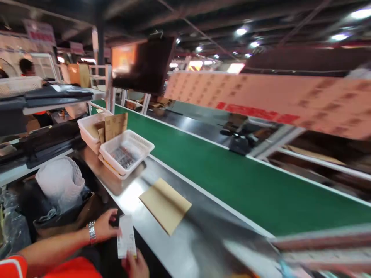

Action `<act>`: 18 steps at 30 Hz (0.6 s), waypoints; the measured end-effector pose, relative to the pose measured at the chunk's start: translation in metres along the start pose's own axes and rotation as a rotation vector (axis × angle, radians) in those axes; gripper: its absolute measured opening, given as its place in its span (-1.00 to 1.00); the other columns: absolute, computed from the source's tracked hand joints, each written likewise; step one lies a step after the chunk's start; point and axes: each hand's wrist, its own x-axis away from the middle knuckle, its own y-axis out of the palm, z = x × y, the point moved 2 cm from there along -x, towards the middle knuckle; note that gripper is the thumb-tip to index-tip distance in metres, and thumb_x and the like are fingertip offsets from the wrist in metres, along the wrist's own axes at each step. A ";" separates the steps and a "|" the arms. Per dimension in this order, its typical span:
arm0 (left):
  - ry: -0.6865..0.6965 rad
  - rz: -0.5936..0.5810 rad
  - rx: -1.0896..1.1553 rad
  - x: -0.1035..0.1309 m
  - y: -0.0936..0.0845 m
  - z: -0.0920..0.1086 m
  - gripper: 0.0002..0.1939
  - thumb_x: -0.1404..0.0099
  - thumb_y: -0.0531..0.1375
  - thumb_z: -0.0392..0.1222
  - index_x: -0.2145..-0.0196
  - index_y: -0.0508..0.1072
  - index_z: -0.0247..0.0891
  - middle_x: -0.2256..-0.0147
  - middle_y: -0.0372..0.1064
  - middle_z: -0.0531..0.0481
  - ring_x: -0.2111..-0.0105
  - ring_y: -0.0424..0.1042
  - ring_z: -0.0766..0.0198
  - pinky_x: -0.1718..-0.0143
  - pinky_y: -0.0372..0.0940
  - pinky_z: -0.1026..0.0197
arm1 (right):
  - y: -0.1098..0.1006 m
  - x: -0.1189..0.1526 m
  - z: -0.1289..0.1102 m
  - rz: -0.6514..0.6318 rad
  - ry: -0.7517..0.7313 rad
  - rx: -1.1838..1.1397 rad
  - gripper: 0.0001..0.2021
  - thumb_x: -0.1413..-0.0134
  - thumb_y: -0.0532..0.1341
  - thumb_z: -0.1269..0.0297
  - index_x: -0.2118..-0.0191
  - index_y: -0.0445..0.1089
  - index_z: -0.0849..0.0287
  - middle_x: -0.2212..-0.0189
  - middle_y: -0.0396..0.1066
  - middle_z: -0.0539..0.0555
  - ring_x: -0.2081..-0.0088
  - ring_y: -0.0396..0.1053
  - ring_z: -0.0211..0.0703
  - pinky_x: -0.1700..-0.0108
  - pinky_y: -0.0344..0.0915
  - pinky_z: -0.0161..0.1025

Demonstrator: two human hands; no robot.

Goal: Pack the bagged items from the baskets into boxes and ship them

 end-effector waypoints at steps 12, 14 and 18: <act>-0.310 -0.315 0.645 -0.109 0.012 0.068 -0.51 0.17 0.56 0.14 0.52 0.51 -0.28 0.53 0.47 0.04 0.50 0.41 0.32 0.42 0.35 0.27 | -0.004 -0.056 -0.032 0.184 0.085 -0.270 -0.51 0.25 0.58 -0.12 0.38 0.58 0.22 0.48 0.56 0.05 0.48 0.45 -0.25 0.40 0.37 -0.32; -0.271 -0.387 0.556 -0.121 0.019 0.072 -0.49 0.12 0.55 0.19 0.58 0.47 -0.27 0.56 0.42 0.04 0.51 0.37 0.32 0.44 0.28 0.27 | -0.001 -0.061 -0.026 0.227 0.067 -0.325 -0.50 0.24 0.59 -0.13 0.38 0.58 0.22 0.49 0.55 0.04 0.47 0.45 -0.25 0.39 0.38 -0.32; -0.242 -0.454 0.397 -0.154 0.029 0.071 -0.46 0.03 0.52 0.25 0.64 0.44 -0.26 0.62 0.35 0.05 0.55 0.29 0.34 0.48 0.15 0.27 | 0.008 -0.078 -0.022 0.294 0.077 -0.424 -0.46 0.24 0.59 -0.20 0.38 0.59 0.23 0.44 0.58 0.09 0.47 0.45 -0.28 0.39 0.39 -0.33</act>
